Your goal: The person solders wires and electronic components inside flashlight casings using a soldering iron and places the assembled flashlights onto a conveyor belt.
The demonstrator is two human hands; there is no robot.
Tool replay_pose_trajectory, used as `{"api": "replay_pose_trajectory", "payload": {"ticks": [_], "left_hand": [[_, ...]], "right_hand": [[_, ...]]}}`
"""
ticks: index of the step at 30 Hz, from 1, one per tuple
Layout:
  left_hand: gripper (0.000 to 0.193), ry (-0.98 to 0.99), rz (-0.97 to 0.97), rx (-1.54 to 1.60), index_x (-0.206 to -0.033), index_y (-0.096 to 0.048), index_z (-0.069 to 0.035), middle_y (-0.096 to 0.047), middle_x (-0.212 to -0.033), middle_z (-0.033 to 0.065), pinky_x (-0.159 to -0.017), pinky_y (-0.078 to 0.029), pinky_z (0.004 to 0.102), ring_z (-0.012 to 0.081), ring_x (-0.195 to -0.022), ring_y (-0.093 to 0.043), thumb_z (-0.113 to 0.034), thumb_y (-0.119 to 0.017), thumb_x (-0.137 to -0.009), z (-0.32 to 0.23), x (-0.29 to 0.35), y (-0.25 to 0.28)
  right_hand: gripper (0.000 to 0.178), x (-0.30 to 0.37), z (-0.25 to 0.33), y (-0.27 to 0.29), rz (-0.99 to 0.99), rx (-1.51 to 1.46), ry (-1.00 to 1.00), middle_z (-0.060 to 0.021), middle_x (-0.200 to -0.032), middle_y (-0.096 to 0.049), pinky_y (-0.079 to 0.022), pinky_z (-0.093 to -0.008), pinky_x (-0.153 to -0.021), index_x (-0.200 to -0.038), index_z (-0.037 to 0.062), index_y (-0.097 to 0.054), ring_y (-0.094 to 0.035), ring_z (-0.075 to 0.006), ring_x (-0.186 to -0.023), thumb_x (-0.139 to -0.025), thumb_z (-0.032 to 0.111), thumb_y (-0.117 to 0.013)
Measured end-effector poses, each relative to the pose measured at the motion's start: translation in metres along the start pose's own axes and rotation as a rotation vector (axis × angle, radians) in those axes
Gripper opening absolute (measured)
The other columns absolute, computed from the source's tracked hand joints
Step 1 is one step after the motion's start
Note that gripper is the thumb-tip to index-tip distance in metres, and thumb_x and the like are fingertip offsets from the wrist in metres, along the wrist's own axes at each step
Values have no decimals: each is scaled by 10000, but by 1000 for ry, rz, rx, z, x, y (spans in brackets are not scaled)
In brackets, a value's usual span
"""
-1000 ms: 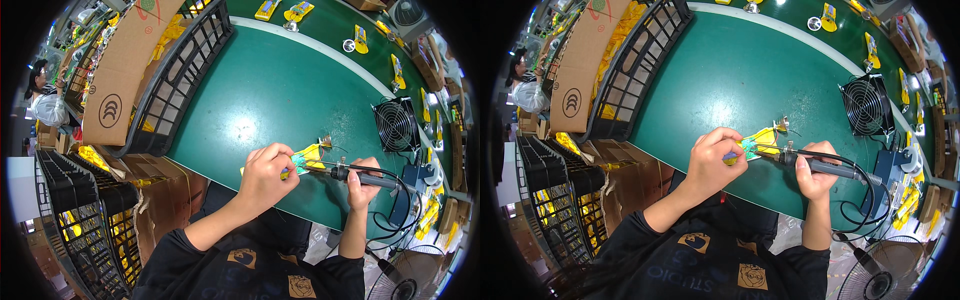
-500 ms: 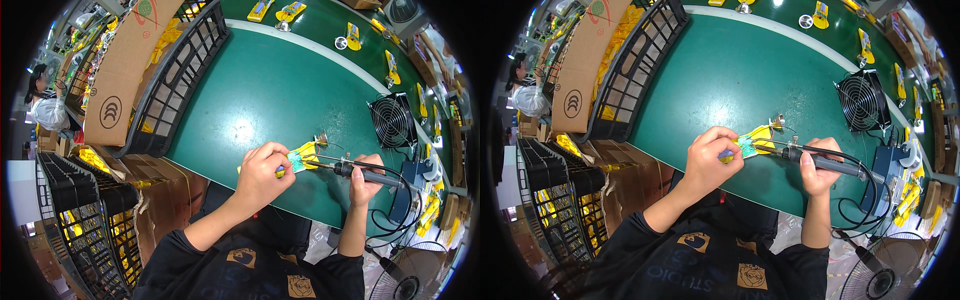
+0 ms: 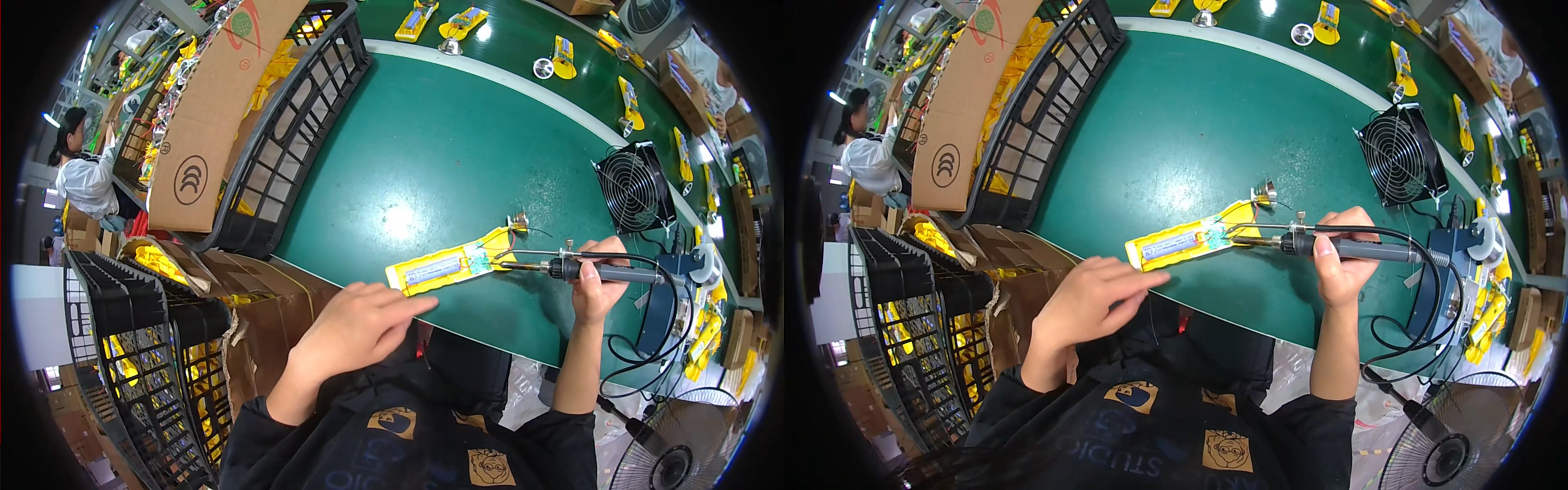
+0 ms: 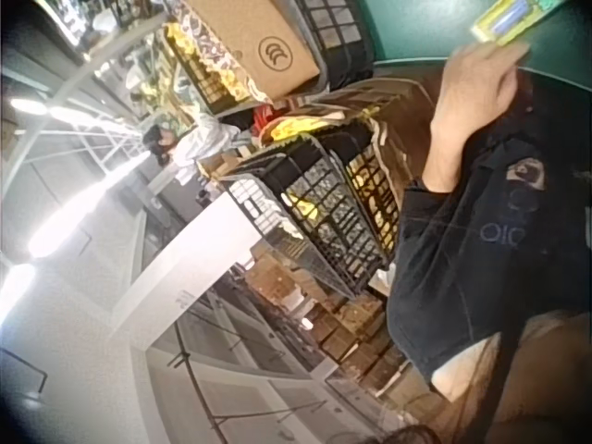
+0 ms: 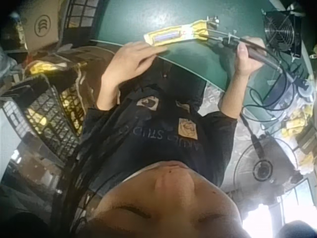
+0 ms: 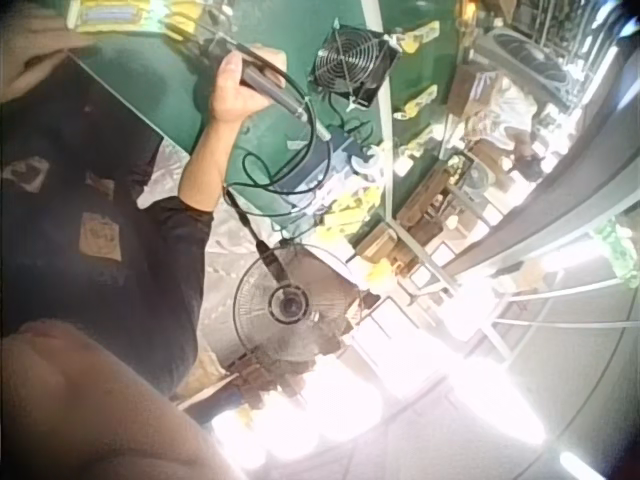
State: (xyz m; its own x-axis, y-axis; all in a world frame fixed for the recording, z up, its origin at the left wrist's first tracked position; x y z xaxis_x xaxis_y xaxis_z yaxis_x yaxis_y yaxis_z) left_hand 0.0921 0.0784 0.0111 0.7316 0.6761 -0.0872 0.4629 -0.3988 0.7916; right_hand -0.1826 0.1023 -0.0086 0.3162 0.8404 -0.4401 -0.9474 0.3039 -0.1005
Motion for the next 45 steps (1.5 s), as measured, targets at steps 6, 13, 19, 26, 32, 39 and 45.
{"api": "replay_pose_trajectory", "payload": {"ticks": [6,13,19,26,32,39,45], "left_hand": [[263,-117,65,-3,-955,-577,-143,-449,-698,-10,-576,-374,278,149,-660,-483,-162,-602,-694,-7,1,-9],[134,-56,-396,312,-813,-604,-74,-545,-711,33,-569,-417,262,163,-638,-517,-56,-617,-681,-2,-21,-28],[75,12,-490,225,-739,-598,-46,-538,-665,60,-513,-412,255,171,-584,-512,-44,-627,-670,1,-36,-34],[110,-24,-481,121,-702,-598,-51,-476,-584,27,-513,-358,262,151,-521,-458,-42,-659,-611,5,-41,-42],[116,-40,-479,107,-674,-592,-57,-467,-555,15,-517,-349,264,147,-488,-439,-37,-666,-586,10,-42,-48],[123,-35,-466,86,-671,-587,-60,-460,-552,21,-510,-347,266,152,-482,-440,-35,-667,-581,10,-43,-47],[128,-43,-478,80,-672,-583,-66,-453,-549,21,-506,-345,265,152,-478,-438,-38,-668,-581,11,-43,-49]], "right_hand": [[149,-1,0,-2,3,14,-3,-48,-629,-425,-327,-209,-423,-705,0,-444,-398,-91,-496,-660,86,-556],[183,-2,-2,-7,-24,45,4,-43,-629,-389,-279,-193,-377,-706,0,-435,-356,-80,-443,-672,139,-551],[138,-4,-1,-4,-3,4,-15,-55,-627,-435,-332,-207,-423,-721,-5,-444,-400,-91,-488,-666,67,-548],[112,-3,-1,-6,8,24,-30,-50,-622,-433,-319,-207,-426,-691,-6,-458,-399,-88,-486,-655,47,-550],[90,-1,-3,-8,54,46,-78,-39,-627,-423,-304,-219,-452,-658,1,-460,-384,-89,-499,-647,29,-544],[80,0,-5,-9,64,71,-106,-36,-630,-422,-298,-220,-460,-648,1,-462,-378,-89,-513,-637,19,-540],[75,0,-6,-8,84,80,-125,-38,-634,-429,-294,-214,-464,-655,1,-468,-376,-84,-517,-633,16,-538]]}}
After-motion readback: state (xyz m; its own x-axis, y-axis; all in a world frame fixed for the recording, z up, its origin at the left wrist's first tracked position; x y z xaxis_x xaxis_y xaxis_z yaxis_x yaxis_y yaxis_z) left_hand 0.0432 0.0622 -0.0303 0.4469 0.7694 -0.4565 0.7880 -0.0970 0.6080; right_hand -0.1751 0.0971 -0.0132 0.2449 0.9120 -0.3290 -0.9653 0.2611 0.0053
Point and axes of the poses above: each hand's wrist, its own x-axis away from the middle knuckle, its own y-axis out of the back of the hand, z = x × y, the point moved 2 cm from there along -x, towards the middle knuckle
